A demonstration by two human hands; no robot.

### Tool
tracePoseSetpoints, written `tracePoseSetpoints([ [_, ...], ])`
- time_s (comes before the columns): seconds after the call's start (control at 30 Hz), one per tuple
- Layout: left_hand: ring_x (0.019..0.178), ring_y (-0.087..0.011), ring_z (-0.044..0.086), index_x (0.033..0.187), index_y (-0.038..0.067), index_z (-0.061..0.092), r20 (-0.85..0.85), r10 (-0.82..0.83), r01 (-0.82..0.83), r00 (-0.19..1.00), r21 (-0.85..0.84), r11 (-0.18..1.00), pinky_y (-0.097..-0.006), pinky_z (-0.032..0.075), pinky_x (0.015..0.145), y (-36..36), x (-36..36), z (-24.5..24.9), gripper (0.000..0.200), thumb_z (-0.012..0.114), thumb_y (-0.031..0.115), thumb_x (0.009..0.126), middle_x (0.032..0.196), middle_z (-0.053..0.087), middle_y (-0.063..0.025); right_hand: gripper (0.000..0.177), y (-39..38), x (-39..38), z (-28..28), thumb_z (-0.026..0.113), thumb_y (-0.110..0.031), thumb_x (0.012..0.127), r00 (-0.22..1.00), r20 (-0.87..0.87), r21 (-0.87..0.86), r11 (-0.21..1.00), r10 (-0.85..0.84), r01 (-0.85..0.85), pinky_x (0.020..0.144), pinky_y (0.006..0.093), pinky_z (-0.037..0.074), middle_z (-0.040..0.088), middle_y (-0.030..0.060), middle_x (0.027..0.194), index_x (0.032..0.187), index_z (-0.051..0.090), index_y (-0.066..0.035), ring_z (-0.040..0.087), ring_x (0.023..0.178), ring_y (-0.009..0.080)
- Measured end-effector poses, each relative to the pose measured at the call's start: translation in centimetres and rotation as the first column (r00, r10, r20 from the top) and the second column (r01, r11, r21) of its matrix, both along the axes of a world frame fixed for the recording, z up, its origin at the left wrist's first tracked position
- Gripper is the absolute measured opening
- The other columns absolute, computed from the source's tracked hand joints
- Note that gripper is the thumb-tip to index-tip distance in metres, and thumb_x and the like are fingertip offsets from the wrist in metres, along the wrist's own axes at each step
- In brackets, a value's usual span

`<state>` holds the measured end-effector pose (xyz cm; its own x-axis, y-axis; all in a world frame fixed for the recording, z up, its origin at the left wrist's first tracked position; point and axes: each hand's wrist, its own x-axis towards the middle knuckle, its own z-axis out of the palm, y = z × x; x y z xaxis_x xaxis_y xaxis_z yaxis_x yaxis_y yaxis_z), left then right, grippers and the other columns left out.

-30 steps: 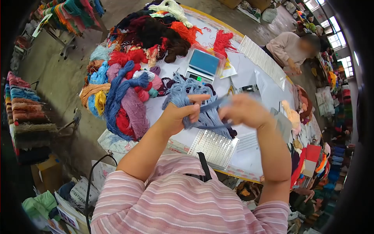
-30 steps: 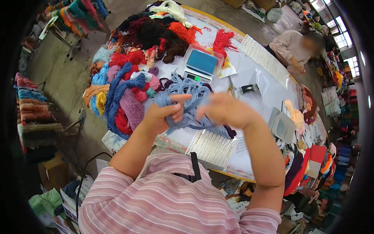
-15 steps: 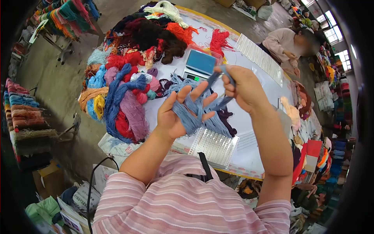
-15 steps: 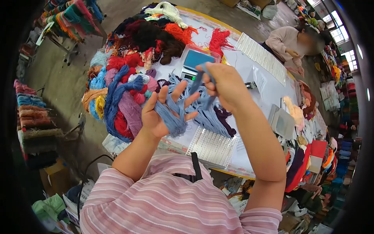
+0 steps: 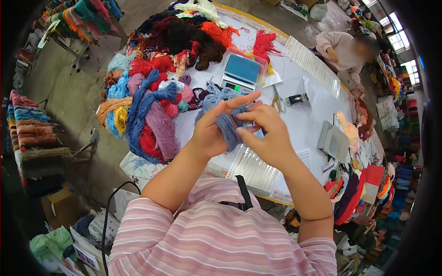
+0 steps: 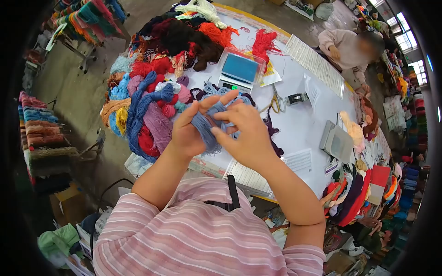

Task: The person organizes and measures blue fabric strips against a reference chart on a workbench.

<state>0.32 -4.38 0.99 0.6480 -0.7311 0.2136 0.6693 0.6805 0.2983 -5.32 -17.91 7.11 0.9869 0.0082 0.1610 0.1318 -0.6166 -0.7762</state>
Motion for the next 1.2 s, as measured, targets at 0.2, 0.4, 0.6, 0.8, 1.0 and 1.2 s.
tracePoseSetpoints([
  [0.2, 0.124, -0.0263, 0.040, 0.129, 0.005, 0.047, 0.006, -0.028, 0.026, 1.000, 0.164, 0.986, -0.0375, 0.037, 0.097, -0.4, -0.2, 0.5, 0.053, 0.038, 0.042, 0.093, 0.139, 0.036, -0.0167, 0.017, -0.6, -0.1, -1.5, 0.071, -0.012, 0.067, 0.996, -0.068, -0.069, 0.996, 0.056, -0.061, 0.068, 0.0316, 0.044, 0.053, 0.0062, 0.079, 0.080, 0.062, -0.004, 0.052, 0.081, 0.0225],
  [0.4, 0.102, -0.0177, 0.056, 0.124, -0.002, 0.048, 0.093, -0.067, 0.022, 0.993, 0.417, 0.909, -0.0312, 0.043, 0.089, 1.2, 0.3, 1.4, 0.051, 0.059, 0.026, 0.083, 0.114, 0.057, -0.0122, 0.006, -2.2, 0.0, -2.7, 0.060, -0.005, 0.077, 0.974, -0.209, 0.551, 0.833, 0.084, 0.046, 0.063, 0.0241, 0.040, 0.056, 0.0001, 0.077, 0.080, 0.056, -0.002, 0.050, 0.071, 0.0084],
  [0.6, 0.087, -0.0120, 0.059, 0.122, -0.002, 0.050, 0.145, -0.008, -0.073, 0.989, 0.544, 0.836, -0.0255, 0.047, 0.080, 1.4, 0.2, 1.6, 0.045, 0.062, 0.001, 0.079, 0.096, 0.062, -0.0061, 0.003, -1.8, -0.2, -2.7, 0.054, -0.003, 0.083, 0.929, -0.355, 0.641, 0.749, 0.101, 0.164, 0.053, 0.0176, 0.035, 0.058, 0.0001, 0.074, 0.083, 0.051, -0.003, 0.048, 0.062, 0.0013],
  [0.8, 0.086, -0.0112, 0.056, 0.123, -0.004, 0.049, 0.320, -0.029, -0.168, 0.947, 0.570, 0.804, -0.0247, 0.042, 0.079, 1.6, 0.5, 1.0, 0.050, 0.063, 0.001, 0.075, 0.093, 0.060, -0.0050, 0.004, -1.4, -0.2, -2.3, 0.053, -0.003, 0.084, 0.959, -0.284, 0.600, 0.779, -0.005, 0.182, 0.053, 0.0186, 0.035, 0.061, 0.0020, 0.074, 0.087, 0.050, -0.003, 0.050, 0.063, 0.0023],
  [1.0, 0.090, -0.0079, 0.054, 0.126, -0.001, 0.048, 0.367, 0.011, -0.192, 0.930, 0.461, 0.867, -0.0241, 0.045, 0.080, 1.8, 0.6, 1.3, 0.051, 0.062, -0.001, 0.078, 0.106, 0.059, -0.0035, 0.012, -1.9, 0.4, -2.3, 0.057, -0.006, 0.083, 0.945, -0.319, 0.718, 0.668, 0.070, 0.193, 0.053, 0.0191, 0.035, 0.058, 0.0007, 0.071, 0.093, 0.051, -0.003, 0.048, 0.060, 0.0029],
  [1.2, 0.093, -0.0136, 0.059, 0.125, -0.003, 0.048, 0.328, 0.002, -0.200, 0.945, 0.570, 0.797, -0.0278, 0.046, 0.083, 1.8, 1.0, 2.2, 0.053, 0.067, 0.000, 0.076, 0.101, 0.064, -0.0092, 0.017, -1.3, 0.3, 0.3, 0.068, -0.014, 0.076, 0.922, -0.379, 0.352, 0.933, 0.074, 0.070, 0.051, 0.0218, 0.035, 0.051, -0.0030, 0.065, 0.083, 0.056, -0.003, 0.043, 0.057, 0.0037],
])
